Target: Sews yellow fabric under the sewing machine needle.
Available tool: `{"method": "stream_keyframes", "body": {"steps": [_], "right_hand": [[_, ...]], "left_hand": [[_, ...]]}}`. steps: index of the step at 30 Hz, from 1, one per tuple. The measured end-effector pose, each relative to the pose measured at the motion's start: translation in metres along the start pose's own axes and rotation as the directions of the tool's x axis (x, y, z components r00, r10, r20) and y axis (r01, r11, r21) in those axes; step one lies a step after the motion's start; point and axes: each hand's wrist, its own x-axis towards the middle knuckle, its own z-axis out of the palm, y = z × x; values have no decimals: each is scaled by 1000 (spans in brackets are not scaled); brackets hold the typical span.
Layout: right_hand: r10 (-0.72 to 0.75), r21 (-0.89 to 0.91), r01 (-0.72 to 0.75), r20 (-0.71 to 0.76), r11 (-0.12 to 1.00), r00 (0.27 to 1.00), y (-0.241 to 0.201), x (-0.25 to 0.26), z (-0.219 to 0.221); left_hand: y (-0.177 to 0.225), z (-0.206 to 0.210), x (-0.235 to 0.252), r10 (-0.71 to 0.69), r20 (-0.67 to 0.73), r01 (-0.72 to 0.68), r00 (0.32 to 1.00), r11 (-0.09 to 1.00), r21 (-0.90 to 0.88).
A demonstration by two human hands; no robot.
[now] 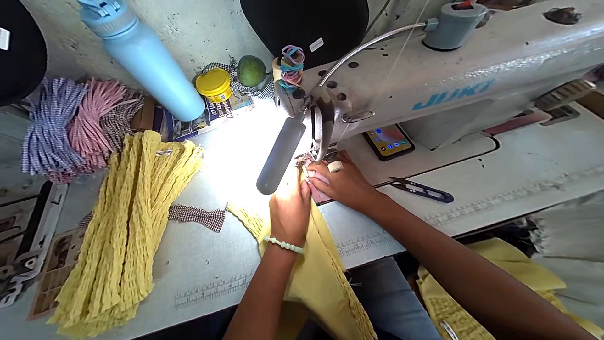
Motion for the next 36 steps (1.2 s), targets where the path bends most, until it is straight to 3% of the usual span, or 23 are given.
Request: {"method": "stream_keyframes", "body": {"steps": [6,13,19,26,31,36], "right_hand": [[-74,-34,72,-70,997,995,1,-8,8],[-97,-135,89,-58,987,994,1,-6,9],[45,-74,-39,80,997,996,4,15,1],[-48,-27,46,-84,999,995,5,5,5],[-171,-117,170,2,978,985,3,-9,1],[-164,-232,164,17,959,986,-6,-9,6]], "left_hand": [[2,-7,7,-192,73,200,979,973,-117],[1,-8,8,-174,72,182,982,974,-134],[-2,-3,4,-1,55,4,998,999,-51],[0,-3,4,-13,54,15,998,1000,-27],[-3,1,4,-20,-17,19,1000,999,-48],[-4,0,2,25,1,-25,1000,999,-23]]}}
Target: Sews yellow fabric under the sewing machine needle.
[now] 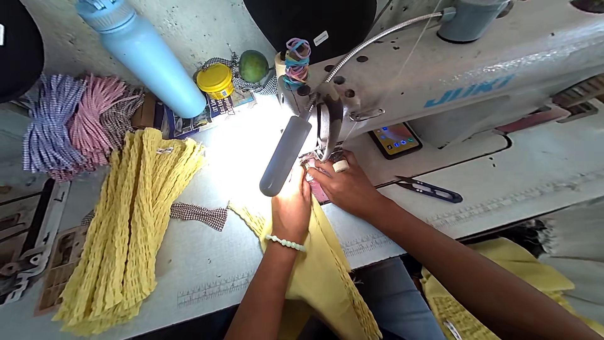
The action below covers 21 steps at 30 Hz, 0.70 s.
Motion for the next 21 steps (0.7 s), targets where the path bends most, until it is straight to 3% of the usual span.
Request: {"method": "stream_keyframes", "body": {"steps": [3,7,9,13,18,21], "right_hand": [[31,7,-31,-7,999,999,-3,-1,2],[241,99,-232,-101,968,965,2,-5,-28],[380,83,-377,-20,922,925,12,-26,-63],[620,-43,-619,119,784,776,34,-99,-107],[538,-111,-538,-26,836,842,28,-118,-95],[569,99,-571,51,815,821,2,-82,-86]], "left_hand": [[0,-1,0,4,8,-4,1000,1000,-25],[-2,-1,1,-18,-4,17,1000,998,-68],[-2,-1,1,-38,-1,38,999,996,-82],[-1,-2,2,-69,21,71,997,993,-99],[1,-3,2,-96,47,101,994,988,-114],[2,-4,3,-123,69,131,990,983,-127]]}}
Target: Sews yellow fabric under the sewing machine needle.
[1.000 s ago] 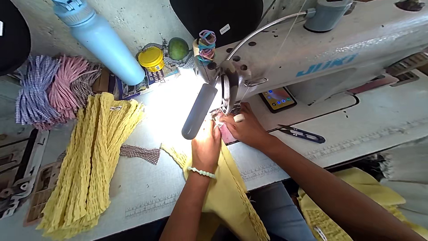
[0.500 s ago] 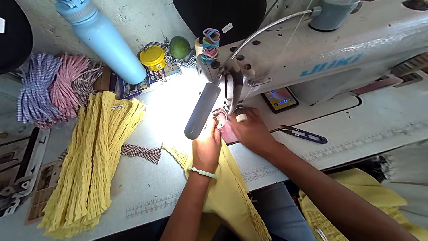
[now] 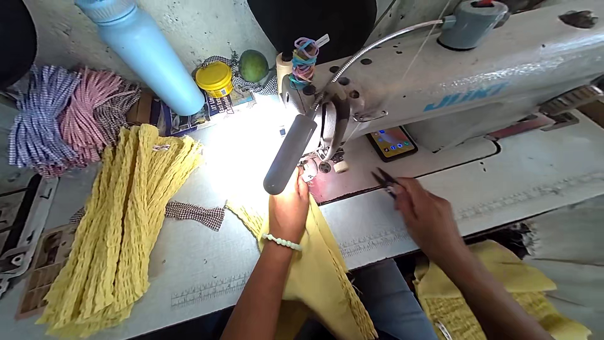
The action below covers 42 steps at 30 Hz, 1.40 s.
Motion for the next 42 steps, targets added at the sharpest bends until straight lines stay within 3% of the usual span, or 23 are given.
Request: {"method": "stream_keyframes", "body": {"steps": [4,12,14,18,24,29,33,36,39,42], "right_hand": [[-28,127,17,81,992,996,-52,28,36],[126,-34,-122,315,992,941,-88,59,52],[130,-69,-116,275,991,953,-90,62,54],[56,-18,-56,6,998,998,-83,69,63],[53,89,-61,96,994,994,-74,80,55],[-76,150,82,-48,985,996,-68,76,60],[-92,70,102,-126,992,988,-72,73,60],[-10,165,24,-83,986,997,-75,68,56],[192,428,-269,214,863,958,-74,68,46],[242,675,-501,446,542,862,-66,69,40]], "left_hand": [[0,-1,1,-2,3,2,1000,1000,11],[0,0,1,2,-6,-2,1000,1000,13],[0,0,0,8,-10,-8,1000,1000,11],[0,1,-1,39,-25,-38,999,998,43],[-3,4,-1,145,28,-148,989,982,118],[1,6,-1,160,100,-179,982,955,237],[1,8,-2,180,90,-198,980,941,275],[1,8,-3,186,93,-205,978,937,282],[1,8,-4,209,79,-222,975,940,259],[-2,9,-4,236,47,-240,971,938,252]]}}
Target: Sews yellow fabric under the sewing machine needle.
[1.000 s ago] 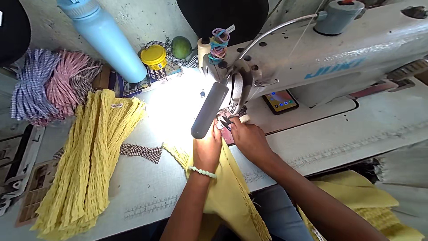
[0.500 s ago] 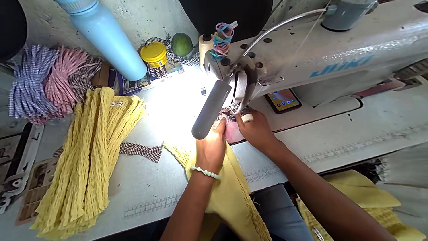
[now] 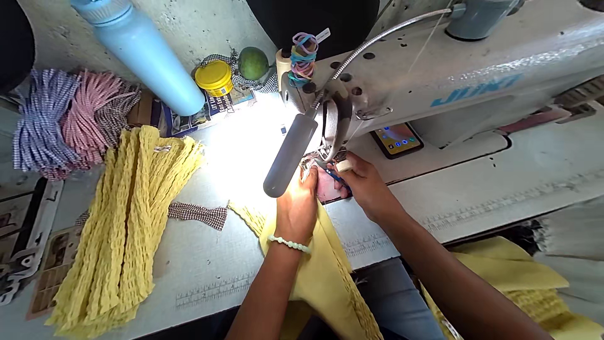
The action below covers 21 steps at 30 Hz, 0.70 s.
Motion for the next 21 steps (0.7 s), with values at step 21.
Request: {"method": "stream_keyframes", "body": {"steps": [21], "right_hand": [[-164,-549,85,-96,831,982,-1,19,-10]], "left_hand": [[2,-6,0,-30,71,35,997,997,-68]]}}
